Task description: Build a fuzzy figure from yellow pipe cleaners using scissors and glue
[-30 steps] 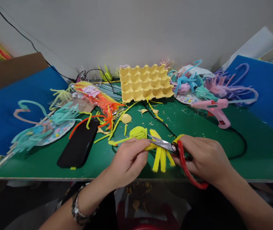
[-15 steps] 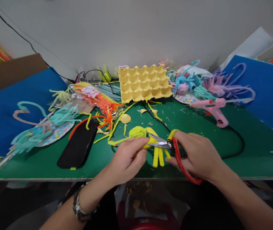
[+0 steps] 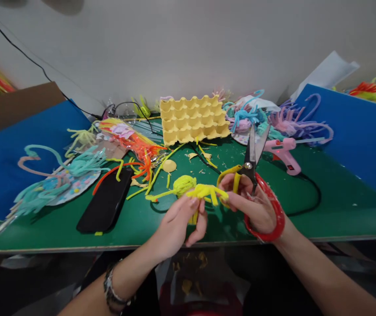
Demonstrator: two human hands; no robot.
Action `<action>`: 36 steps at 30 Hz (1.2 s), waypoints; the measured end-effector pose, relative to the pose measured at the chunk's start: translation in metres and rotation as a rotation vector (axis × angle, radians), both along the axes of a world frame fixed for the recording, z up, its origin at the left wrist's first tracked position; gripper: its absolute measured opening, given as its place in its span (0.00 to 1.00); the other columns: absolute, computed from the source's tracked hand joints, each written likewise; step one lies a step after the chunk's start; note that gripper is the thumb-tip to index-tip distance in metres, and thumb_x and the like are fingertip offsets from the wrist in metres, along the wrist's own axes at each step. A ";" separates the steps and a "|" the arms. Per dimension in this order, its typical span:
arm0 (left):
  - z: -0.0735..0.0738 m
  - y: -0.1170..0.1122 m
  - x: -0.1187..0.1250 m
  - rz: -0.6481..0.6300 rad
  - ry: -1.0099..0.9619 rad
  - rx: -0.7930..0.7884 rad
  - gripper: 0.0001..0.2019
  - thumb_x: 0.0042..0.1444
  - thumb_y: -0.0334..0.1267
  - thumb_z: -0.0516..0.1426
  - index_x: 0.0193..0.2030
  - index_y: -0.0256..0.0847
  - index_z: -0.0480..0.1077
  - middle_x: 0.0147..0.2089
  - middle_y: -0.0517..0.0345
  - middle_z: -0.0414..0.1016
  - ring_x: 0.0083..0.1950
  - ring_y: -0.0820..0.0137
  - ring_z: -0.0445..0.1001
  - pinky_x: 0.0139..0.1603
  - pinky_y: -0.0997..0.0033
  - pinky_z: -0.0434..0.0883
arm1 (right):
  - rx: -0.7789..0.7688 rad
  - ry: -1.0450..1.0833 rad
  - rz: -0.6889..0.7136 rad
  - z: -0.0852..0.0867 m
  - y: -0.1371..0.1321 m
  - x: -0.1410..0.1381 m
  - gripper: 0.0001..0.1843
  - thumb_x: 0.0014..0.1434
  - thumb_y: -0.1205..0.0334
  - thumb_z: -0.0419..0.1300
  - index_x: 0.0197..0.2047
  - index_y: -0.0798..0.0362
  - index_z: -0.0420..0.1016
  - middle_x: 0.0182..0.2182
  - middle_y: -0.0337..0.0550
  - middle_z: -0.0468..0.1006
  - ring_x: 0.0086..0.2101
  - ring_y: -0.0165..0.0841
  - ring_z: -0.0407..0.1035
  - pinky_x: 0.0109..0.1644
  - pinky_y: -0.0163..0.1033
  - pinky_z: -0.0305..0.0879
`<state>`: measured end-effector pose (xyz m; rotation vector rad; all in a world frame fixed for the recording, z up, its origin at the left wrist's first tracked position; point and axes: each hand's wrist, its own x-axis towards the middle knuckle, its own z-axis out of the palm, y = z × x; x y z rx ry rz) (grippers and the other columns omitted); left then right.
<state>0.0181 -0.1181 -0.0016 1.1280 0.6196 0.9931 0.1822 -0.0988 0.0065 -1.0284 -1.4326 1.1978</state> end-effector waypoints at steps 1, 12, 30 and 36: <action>0.000 -0.001 0.002 -0.020 -0.067 -0.044 0.12 0.60 0.43 0.44 0.28 0.40 0.57 0.09 0.72 0.53 0.12 0.81 0.46 0.17 0.79 0.50 | 0.007 -0.015 0.000 0.003 0.000 0.000 0.10 0.47 0.60 0.61 0.35 0.51 0.66 0.28 0.35 0.68 0.24 0.25 0.61 0.26 0.31 0.59; 0.007 -0.001 0.000 -0.342 -0.292 -0.383 0.13 0.62 0.40 0.41 0.31 0.39 0.60 0.07 0.72 0.53 0.08 0.83 0.47 0.21 0.81 0.57 | -0.263 0.146 0.202 0.004 0.003 -0.017 0.15 0.45 0.52 0.63 0.27 0.53 0.66 0.22 0.33 0.65 0.25 0.25 0.60 0.32 0.33 0.59; 0.017 0.011 -0.015 0.271 0.206 0.041 0.14 0.45 0.45 0.61 0.22 0.36 0.66 0.19 0.64 0.64 0.18 0.80 0.60 0.18 0.79 0.58 | -0.221 0.065 0.429 0.010 -0.007 -0.032 0.17 0.49 0.54 0.62 0.39 0.56 0.72 0.29 0.39 0.72 0.30 0.28 0.62 0.33 0.33 0.61; 0.021 0.010 -0.014 0.271 0.032 -0.132 0.17 0.42 0.48 0.61 0.18 0.34 0.69 0.17 0.61 0.67 0.17 0.81 0.60 0.15 0.81 0.56 | -0.199 0.102 0.424 0.008 -0.010 -0.031 0.16 0.51 0.54 0.60 0.40 0.55 0.71 0.29 0.39 0.72 0.29 0.28 0.64 0.34 0.35 0.61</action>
